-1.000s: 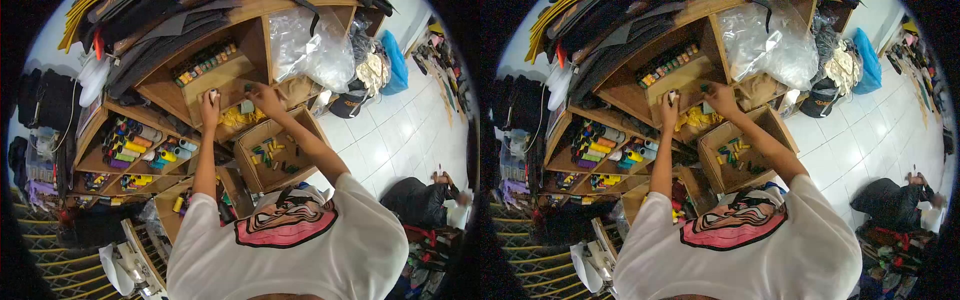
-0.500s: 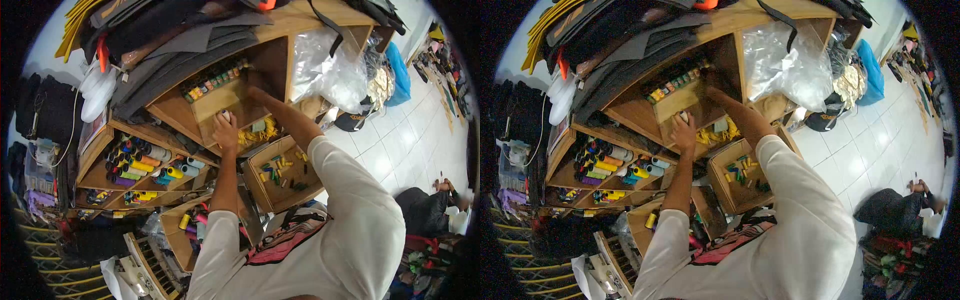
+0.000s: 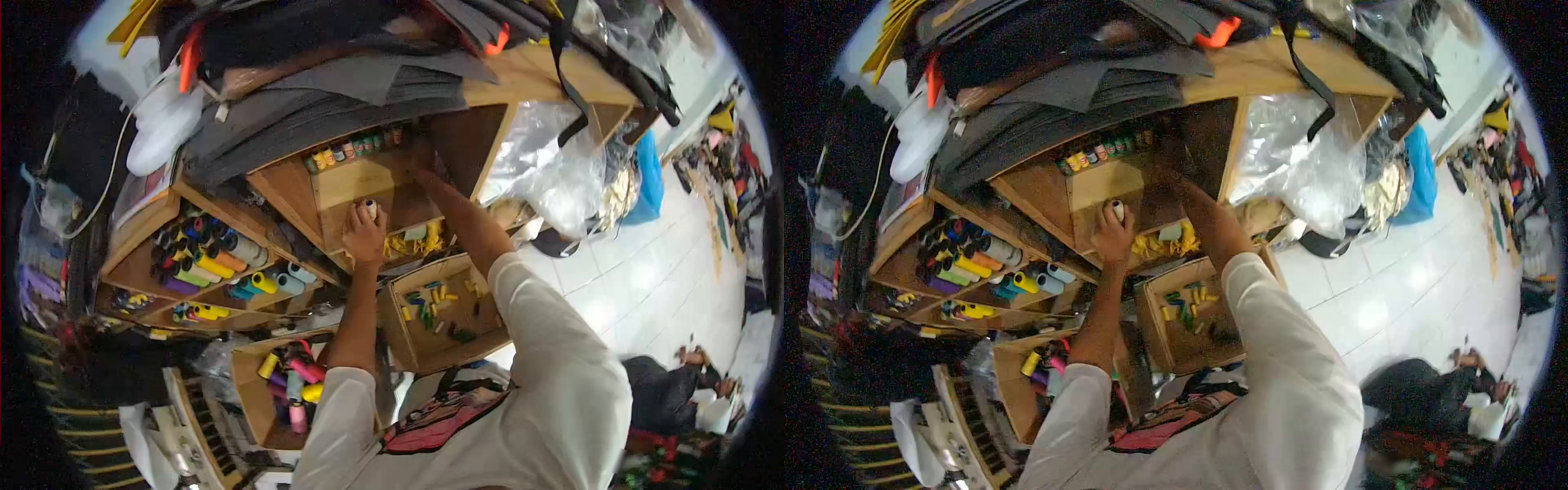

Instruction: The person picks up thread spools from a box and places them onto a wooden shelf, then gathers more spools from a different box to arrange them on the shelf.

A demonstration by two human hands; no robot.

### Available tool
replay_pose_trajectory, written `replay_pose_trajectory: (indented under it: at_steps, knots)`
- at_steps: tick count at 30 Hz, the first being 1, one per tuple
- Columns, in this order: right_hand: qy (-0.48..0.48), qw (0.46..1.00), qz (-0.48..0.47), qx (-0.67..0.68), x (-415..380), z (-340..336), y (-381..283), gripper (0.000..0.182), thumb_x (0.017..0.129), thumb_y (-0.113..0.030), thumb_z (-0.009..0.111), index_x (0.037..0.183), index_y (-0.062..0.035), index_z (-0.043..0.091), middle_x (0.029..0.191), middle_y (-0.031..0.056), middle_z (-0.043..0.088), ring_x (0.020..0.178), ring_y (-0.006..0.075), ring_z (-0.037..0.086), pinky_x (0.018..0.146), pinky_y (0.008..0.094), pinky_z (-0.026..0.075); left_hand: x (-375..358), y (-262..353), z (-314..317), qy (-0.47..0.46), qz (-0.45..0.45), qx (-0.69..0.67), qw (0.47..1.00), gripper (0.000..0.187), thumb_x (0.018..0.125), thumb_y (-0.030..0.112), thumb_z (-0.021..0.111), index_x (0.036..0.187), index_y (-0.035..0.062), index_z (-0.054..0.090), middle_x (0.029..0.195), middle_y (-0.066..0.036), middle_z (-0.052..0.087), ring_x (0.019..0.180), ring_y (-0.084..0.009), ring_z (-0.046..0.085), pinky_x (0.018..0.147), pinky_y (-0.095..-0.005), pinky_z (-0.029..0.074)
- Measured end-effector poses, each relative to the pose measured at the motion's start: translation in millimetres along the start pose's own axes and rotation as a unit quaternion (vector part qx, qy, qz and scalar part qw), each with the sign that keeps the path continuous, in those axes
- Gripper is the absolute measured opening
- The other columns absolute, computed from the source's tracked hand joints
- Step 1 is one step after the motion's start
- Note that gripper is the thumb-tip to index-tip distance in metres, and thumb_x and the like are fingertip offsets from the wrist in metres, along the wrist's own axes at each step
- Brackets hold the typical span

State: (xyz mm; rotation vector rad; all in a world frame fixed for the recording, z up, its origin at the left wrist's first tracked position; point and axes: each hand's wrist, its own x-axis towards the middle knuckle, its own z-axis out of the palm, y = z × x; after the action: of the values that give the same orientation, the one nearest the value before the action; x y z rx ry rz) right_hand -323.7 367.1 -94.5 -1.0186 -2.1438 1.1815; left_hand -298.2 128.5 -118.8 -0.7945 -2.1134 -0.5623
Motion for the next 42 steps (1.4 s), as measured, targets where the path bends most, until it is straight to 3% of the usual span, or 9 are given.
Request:
replay_pose_trajectory:
  at_steps: [9,12,17,21,26,29,34,37,42]
  knots:
    - [-0.016,0.998,0.065,0.006,-19.2,-11.5,-21.3,0.022,0.097,-0.015,0.05,0.109,0.0018,0.058,0.094,0.0076,0.059,0.08,0.0143,0.053,0.074,0.0288,0.047,-25.4,-6.3,33.4,-0.132,-0.072,-0.086,0.985,0.043,0.093,0.043,0.056,0.12,0.0083,0.058,0.109,-0.013,0.065,0.075,-0.0216,0.067,0.057,-0.0344,0.057]
    - [0.04,0.988,-0.061,0.139,-42.8,-6.9,-9.4,0.023,0.096,-0.012,0.051,0.112,0.002,0.057,0.096,0.0069,0.06,0.081,0.0138,0.053,0.076,0.0288,0.047,-20.6,-4.5,24.1,-0.194,-0.11,-0.176,0.959,0.044,0.092,0.042,0.059,0.119,0.0074,0.056,0.108,-0.014,0.062,0.079,-0.0252,0.065,0.061,-0.0372,0.056]
    - [-0.276,0.932,-0.224,-0.064,-83.5,-43.9,-50.6,0.032,0.092,-0.006,0.055,0.123,0.002,0.054,0.103,0.0079,0.061,0.091,0.0164,0.056,0.083,0.0292,0.047,-22.1,-6.7,41.7,-0.014,-0.058,-0.145,0.988,0.036,0.081,0.034,0.073,0.102,0.009,0.057,0.086,-0.008,0.06,0.075,-0.0211,0.063,0.052,-0.0335,0.054]
    - [-0.448,0.806,-0.363,-0.133,-96.7,-41.6,-58.6,0.035,0.088,-0.009,0.06,0.123,-0.0017,0.056,0.104,0.0102,0.063,0.089,0.0193,0.06,0.08,0.0318,0.05,-11.4,-5.0,7.5,-0.092,-0.056,-0.118,0.987,0.037,0.082,0.037,0.072,0.099,0.0085,0.057,0.087,-0.008,0.061,0.077,-0.02,0.063,0.051,-0.0314,0.054]
    - [-0.37,0.831,-0.318,-0.268,-105.4,-51.1,-92.2,0.033,0.086,-0.017,0.066,0.116,-0.004,0.06,0.096,0.0154,0.064,0.089,0.023,0.064,0.077,0.0367,0.051,-11.1,-4.5,27.4,-0.061,-0.056,-0.104,0.991,0.04,0.085,0.044,0.067,0.099,0.0076,0.057,0.088,-0.008,0.063,0.08,-0.0205,0.064,0.052,-0.0315,0.056]
    - [-0.246,0.863,-0.298,-0.326,-65.7,-69.2,-103.2,0.045,0.084,-0.03,0.066,0.121,-0.0066,0.059,0.107,0.0221,0.065,0.102,0.0389,0.062,0.097,0.0441,0.046,0.7,-2.6,-4.7,-0.079,-0.067,-0.09,0.991,0.04,0.086,0.044,0.064,0.1,0.0072,0.058,0.09,-0.009,0.065,0.083,-0.0217,0.065,0.054,-0.0338,0.057]
    - [-0.154,0.827,-0.12,-0.528,-54.7,-96.9,-152.6,0.05,0.086,-0.035,0.063,0.127,-0.0086,0.055,0.113,0.0236,0.063,0.108,0.0387,0.06,0.102,0.0463,0.04,-6.5,-1.6,14.5,-0.081,-0.073,-0.114,0.987,0.037,0.089,0.042,0.061,0.101,0.0069,0.058,0.09,-0.011,0.065,0.084,-0.0229,0.065,0.06,-0.0371,0.058]
    - [-0.155,0.821,-0.134,-0.533,-37.2,-97.8,-149.2,0.049,0.086,-0.034,0.063,0.126,-0.0082,0.055,0.114,0.0237,0.063,0.108,0.0389,0.06,0.101,0.0462,0.041,-8.8,-1.5,15.3,-0.002,-0.055,-0.095,0.994,0.033,0.092,0.038,0.058,0.099,0.0065,0.059,0.089,-0.011,0.065,0.084,-0.0231,0.064,0.064,-0.0354,0.058]
    - [-0.151,0.816,-0.154,-0.537,-10.9,-92.6,-139.9,0.047,0.085,-0.033,0.063,0.124,-0.0075,0.056,0.114,0.0239,0.063,0.108,0.0393,0.059,0.099,0.0461,0.042,-10.9,0.2,12.8,-0.067,-0.054,-0.062,0.994,0.026,0.093,0.032,0.055,0.098,0.0066,0.061,0.089,-0.011,0.065,0.085,-0.0247,0.064,0.068,-0.0364,0.058]
